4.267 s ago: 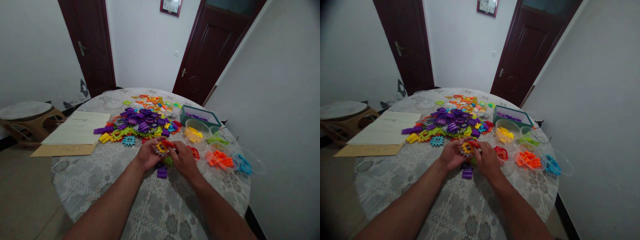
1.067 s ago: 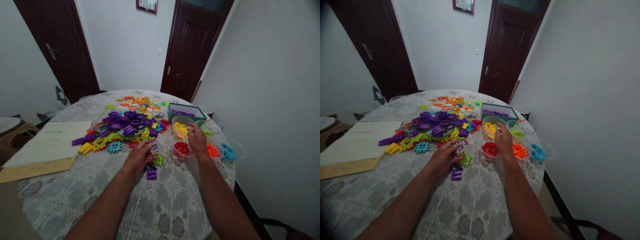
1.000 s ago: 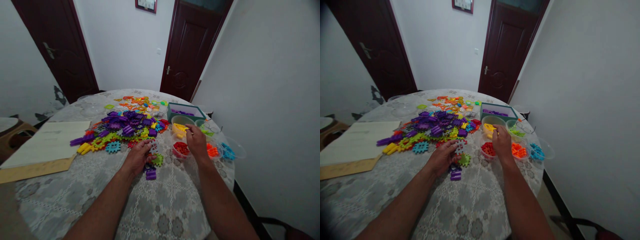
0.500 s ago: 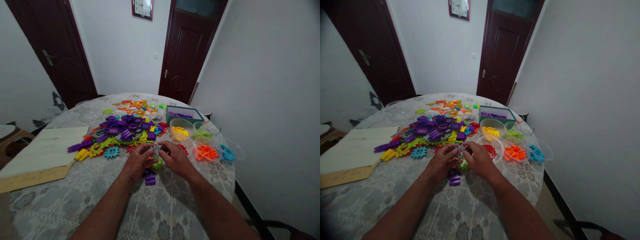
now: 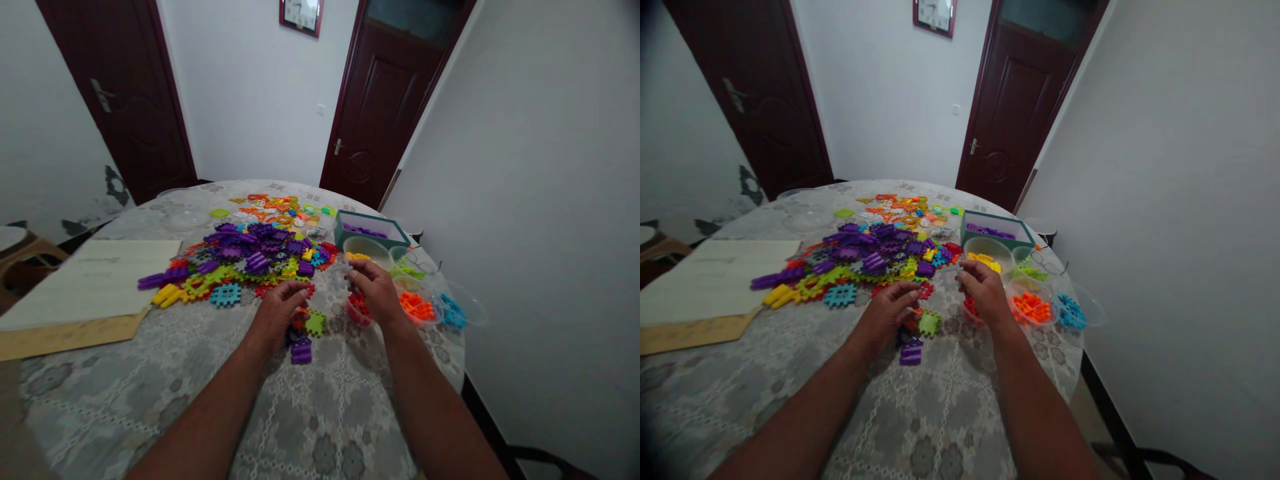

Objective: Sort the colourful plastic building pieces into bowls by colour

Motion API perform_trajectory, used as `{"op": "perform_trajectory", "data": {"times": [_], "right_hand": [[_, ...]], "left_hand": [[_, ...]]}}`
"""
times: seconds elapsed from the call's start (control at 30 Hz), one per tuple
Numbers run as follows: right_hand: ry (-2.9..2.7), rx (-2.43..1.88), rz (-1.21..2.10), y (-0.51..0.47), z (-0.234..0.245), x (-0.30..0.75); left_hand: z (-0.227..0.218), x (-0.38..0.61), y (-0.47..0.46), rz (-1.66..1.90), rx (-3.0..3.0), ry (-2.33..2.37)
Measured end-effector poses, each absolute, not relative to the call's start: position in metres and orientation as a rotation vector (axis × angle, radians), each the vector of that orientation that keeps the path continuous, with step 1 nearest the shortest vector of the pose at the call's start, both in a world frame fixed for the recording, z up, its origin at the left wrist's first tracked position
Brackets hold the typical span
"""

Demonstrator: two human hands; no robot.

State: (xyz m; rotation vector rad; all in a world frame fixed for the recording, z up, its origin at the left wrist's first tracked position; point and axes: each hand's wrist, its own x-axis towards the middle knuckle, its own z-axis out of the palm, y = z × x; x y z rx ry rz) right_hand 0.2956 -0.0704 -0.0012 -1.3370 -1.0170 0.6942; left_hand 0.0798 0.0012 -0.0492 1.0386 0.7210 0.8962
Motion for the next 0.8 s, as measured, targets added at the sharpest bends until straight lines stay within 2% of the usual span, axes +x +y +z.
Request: {"op": "perform_trajectory", "data": {"times": [0.2, 0.4, 0.53, 0.7, 0.8], "right_hand": [[-0.968, -1.287, 0.634, -0.068, 0.001, 0.308], [-1.299, -1.622, 0.640, -0.070, 0.031, 0.318], [-1.513, -1.783, 0.704, -0.033, 0.046, 0.327], [-1.381, -1.861, 0.387, 0.042, 0.061, 0.327], [-1.380, -1.871, 0.234, 0.056, 0.069, 0.322]], "left_hand": [[-0.048, 0.080, 0.000, 0.902, 1.092, 0.769], [-0.044, 0.078, 0.000, 0.978, 1.247, 0.916], [-0.039, 0.076, 0.000, 0.998, 1.331, 0.992], [-0.047, 0.075, 0.005, 0.994, 1.385, 1.000], [-0.051, 0.074, 0.007, 0.995, 1.389, 1.013]]}}
